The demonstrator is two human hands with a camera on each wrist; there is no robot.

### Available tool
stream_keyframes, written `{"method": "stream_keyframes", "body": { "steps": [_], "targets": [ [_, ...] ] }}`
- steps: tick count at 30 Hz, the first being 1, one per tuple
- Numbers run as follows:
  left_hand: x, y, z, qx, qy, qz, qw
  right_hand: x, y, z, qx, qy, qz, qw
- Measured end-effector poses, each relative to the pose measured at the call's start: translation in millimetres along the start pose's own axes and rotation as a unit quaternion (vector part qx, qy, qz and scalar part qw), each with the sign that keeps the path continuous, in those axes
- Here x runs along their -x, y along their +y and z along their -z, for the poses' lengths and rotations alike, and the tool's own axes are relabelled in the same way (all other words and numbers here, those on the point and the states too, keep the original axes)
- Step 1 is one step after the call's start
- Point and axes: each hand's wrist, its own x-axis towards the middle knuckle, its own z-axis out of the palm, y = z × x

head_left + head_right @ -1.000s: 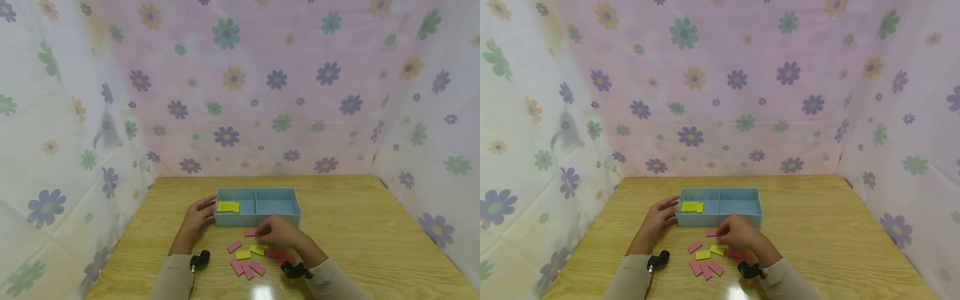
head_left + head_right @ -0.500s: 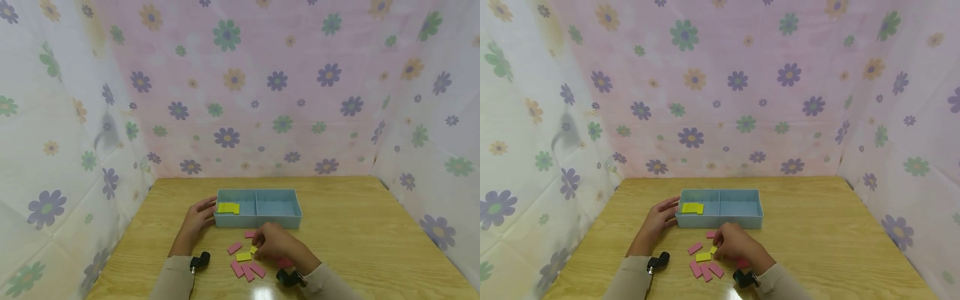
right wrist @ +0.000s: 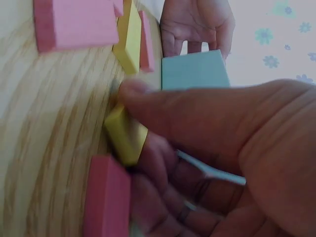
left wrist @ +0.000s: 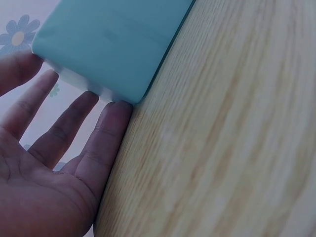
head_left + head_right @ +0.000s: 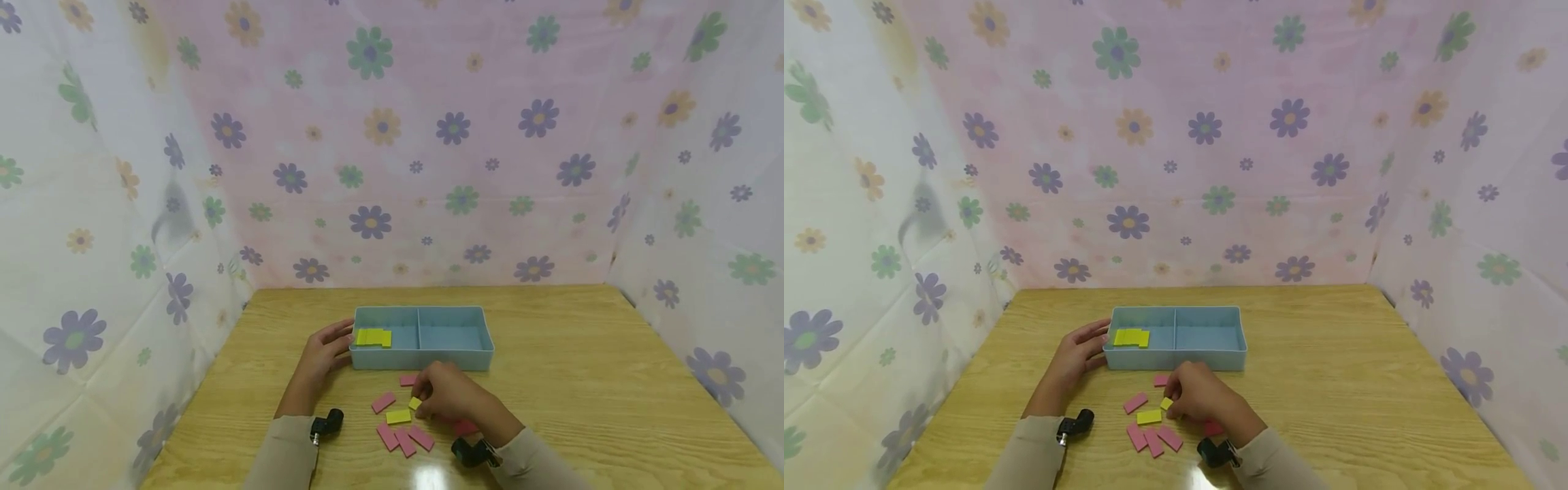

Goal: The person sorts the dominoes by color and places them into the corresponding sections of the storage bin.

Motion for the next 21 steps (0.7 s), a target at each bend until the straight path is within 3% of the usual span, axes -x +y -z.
{"method": "stream_keyframes", "body": {
  "steps": [12, 21],
  "targets": [
    [-0.2, 1.8, -0.3, -0.008, 0.005, 0.002, 1.0000, 1.6, -5.8, 0.2, 0.000, 0.020, -0.002, 0.9998],
    [-0.7, 0.5, -0.2, -0.010, 0.009, 0.005, 0.9999, 1.5, -3.6, 5.3, -0.036, 0.028, -0.024, 0.9987]
  ]
}}
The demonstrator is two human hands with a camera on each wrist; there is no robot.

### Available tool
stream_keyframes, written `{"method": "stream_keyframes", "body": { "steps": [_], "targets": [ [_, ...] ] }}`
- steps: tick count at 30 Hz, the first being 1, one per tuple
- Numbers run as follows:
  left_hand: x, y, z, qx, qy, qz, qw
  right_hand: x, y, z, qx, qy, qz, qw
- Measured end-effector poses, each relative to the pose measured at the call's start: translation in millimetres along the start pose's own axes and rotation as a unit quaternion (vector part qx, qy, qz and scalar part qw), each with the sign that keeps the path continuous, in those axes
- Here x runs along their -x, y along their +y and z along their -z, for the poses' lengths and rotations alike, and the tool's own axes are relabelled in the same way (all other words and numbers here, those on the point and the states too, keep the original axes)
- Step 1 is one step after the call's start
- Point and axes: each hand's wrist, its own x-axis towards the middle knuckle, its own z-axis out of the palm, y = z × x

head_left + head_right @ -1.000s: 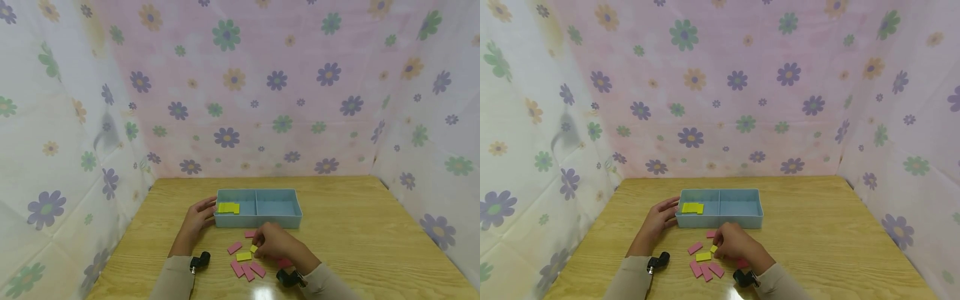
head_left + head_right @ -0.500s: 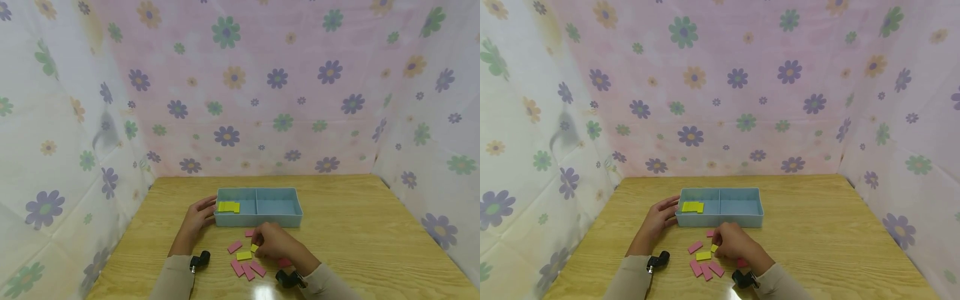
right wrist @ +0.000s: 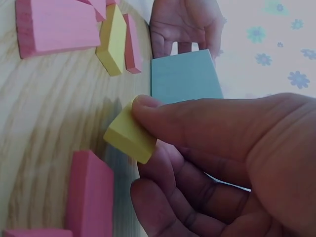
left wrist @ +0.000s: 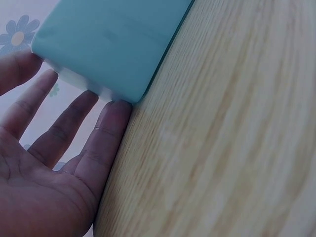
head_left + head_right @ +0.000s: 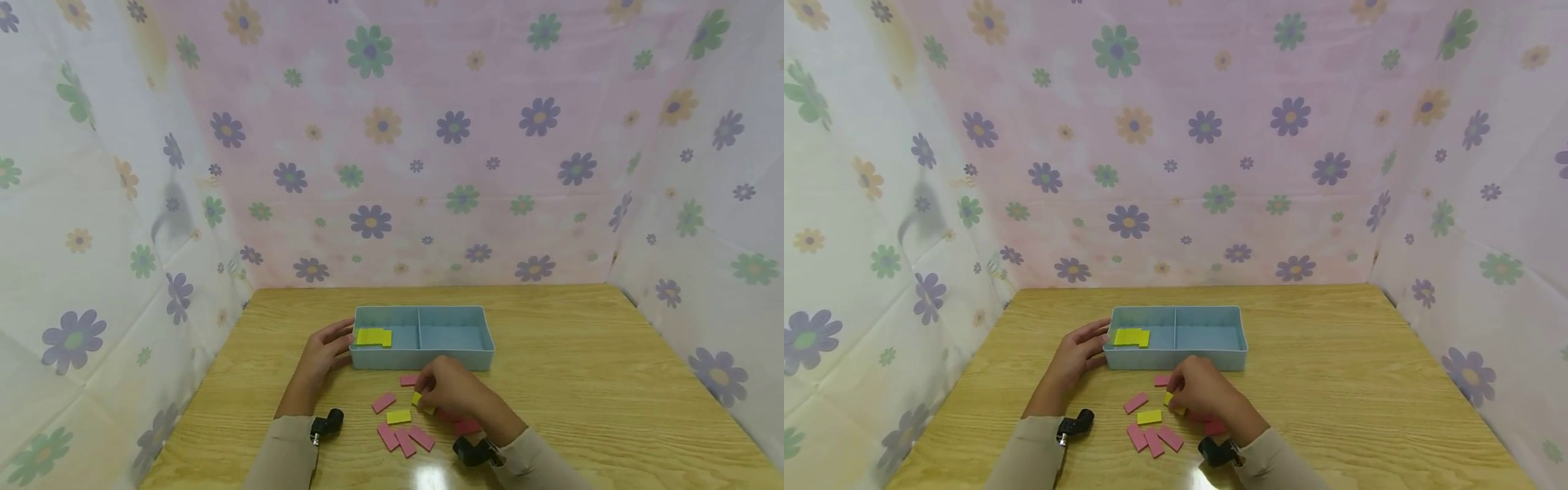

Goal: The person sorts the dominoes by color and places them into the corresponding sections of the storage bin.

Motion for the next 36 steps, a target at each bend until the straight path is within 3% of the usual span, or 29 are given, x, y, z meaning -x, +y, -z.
{"method": "stream_keyframes", "body": {
  "steps": [17, 36],
  "targets": [
    [0.0, -0.5, 2.4, 0.001, -0.012, -0.010, 0.9999, -3.3, 5, 6, 0.001, 0.033, 0.014, 0.9994],
    [-1.1, -1.9, 3.1, 0.010, -0.020, -0.007, 0.9997, -2.9, -2, 14, -0.043, 0.060, 0.004, 0.9973]
  ]
}}
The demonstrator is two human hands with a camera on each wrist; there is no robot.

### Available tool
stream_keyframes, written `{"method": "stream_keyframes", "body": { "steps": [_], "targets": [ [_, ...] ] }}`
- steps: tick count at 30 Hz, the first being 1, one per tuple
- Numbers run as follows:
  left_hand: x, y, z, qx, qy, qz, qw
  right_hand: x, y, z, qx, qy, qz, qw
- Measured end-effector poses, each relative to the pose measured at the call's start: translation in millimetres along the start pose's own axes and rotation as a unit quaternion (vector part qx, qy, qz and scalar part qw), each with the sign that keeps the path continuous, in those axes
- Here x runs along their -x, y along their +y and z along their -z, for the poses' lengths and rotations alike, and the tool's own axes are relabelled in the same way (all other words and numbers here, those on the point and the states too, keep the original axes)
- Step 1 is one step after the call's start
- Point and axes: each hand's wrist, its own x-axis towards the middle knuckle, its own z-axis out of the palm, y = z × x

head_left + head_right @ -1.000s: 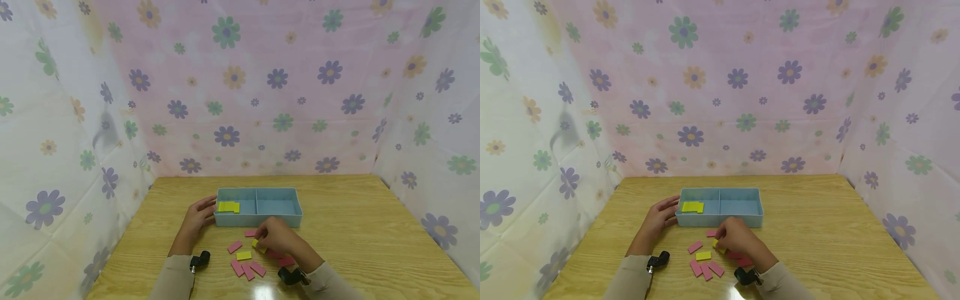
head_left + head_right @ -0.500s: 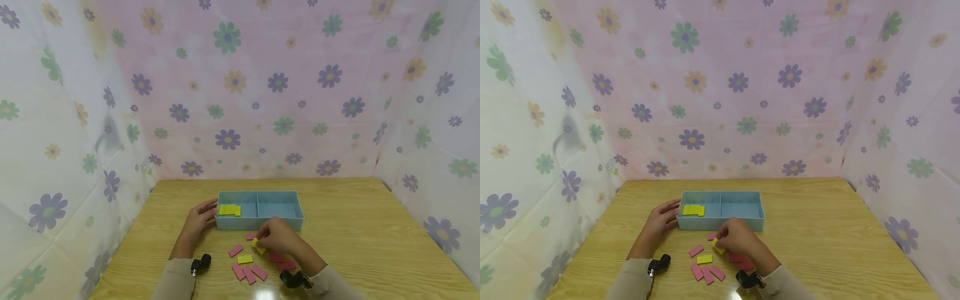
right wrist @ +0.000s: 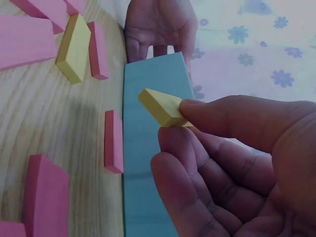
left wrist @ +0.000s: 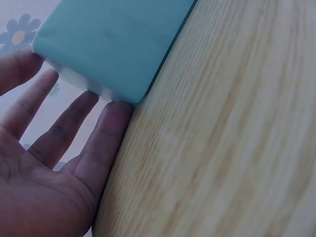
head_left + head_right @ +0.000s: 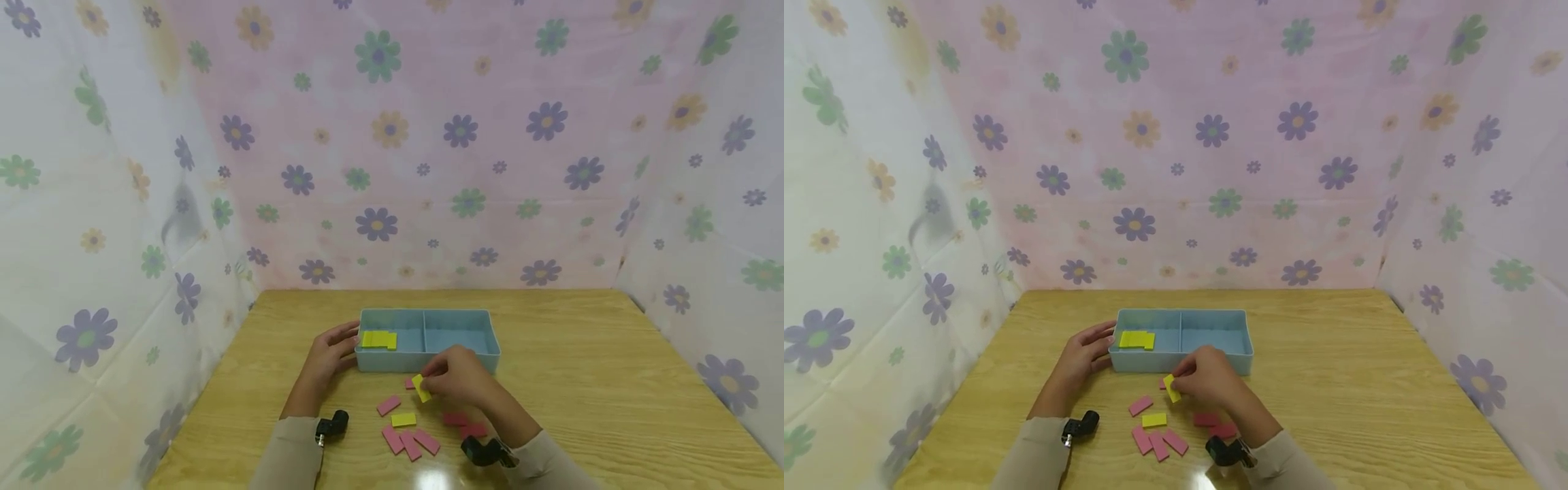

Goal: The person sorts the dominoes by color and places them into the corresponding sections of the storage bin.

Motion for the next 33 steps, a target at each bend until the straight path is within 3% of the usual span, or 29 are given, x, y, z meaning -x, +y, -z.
{"method": "stream_keyframes", "body": {
  "steps": [8, 25, 33],
  "targets": [
    [-0.9, 1.1, -2.9, 0.009, 0.000, -0.001, 1.0000, -2.7, -2, 8, -0.041, 0.007, 0.001, 0.9991],
    [1.2, 4.3, -4.2, 0.002, -0.001, -0.002, 1.0000, -11.1, -17, 21, -0.077, 0.040, -0.040, 0.9954],
    [2.4, 2.6, -2.9, 0.008, 0.003, -0.007, 0.9999, -22.6, -20, 29, -0.123, 0.047, -0.053, 0.9899]
  ]
}}
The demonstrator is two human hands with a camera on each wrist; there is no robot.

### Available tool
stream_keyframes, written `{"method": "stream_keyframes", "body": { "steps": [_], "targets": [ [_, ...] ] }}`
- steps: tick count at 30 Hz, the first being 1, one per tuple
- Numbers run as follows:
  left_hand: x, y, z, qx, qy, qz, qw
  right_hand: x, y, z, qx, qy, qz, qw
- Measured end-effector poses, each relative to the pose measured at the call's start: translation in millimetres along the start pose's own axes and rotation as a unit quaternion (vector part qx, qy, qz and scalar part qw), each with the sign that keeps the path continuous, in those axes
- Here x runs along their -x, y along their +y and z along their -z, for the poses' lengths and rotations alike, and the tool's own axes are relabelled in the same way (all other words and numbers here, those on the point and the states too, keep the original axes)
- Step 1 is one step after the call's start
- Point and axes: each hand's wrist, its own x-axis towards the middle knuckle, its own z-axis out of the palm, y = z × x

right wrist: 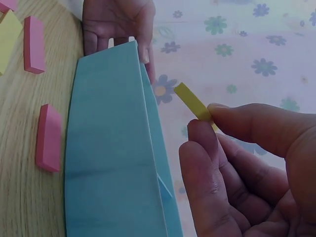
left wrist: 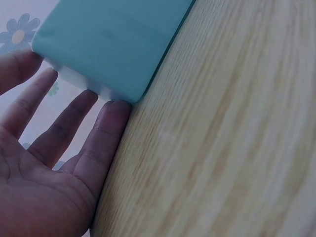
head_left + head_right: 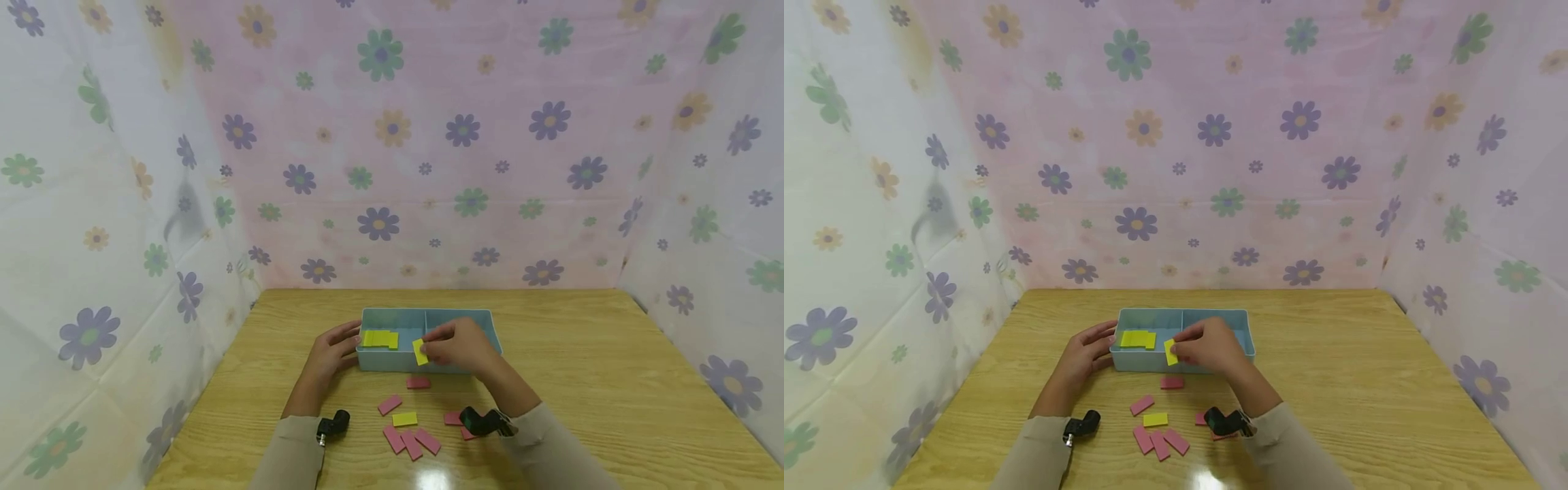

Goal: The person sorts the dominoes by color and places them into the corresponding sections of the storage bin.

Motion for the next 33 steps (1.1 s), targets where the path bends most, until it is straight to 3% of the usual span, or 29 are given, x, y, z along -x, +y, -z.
{"method": "stream_keyframes", "body": {
  "steps": [6, 13, 19, 33],
  "targets": [
    [-0.1, 1.7, -1.6, -0.003, -0.002, -0.001, 1.0000, -6.7, -5, 7, -0.024, 0.012, -0.029, 0.9992],
    [-1.2, 1.1, -1.9, -0.006, 0.000, 0.004, 1.0000, -19.1, -8, 13, -0.038, 0.021, -0.034, 0.9985],
    [1.3, 1.7, -1.0, -0.011, 0.002, 0.014, 0.9998, -29.5, -9, 9, -0.040, 0.015, -0.030, 0.9986],
    [0.7, -1.4, 0.9, -0.011, 0.003, -0.005, 0.9999, -50.3, -12, -3, -0.039, 0.038, -0.057, 0.9969]
  ]
}}
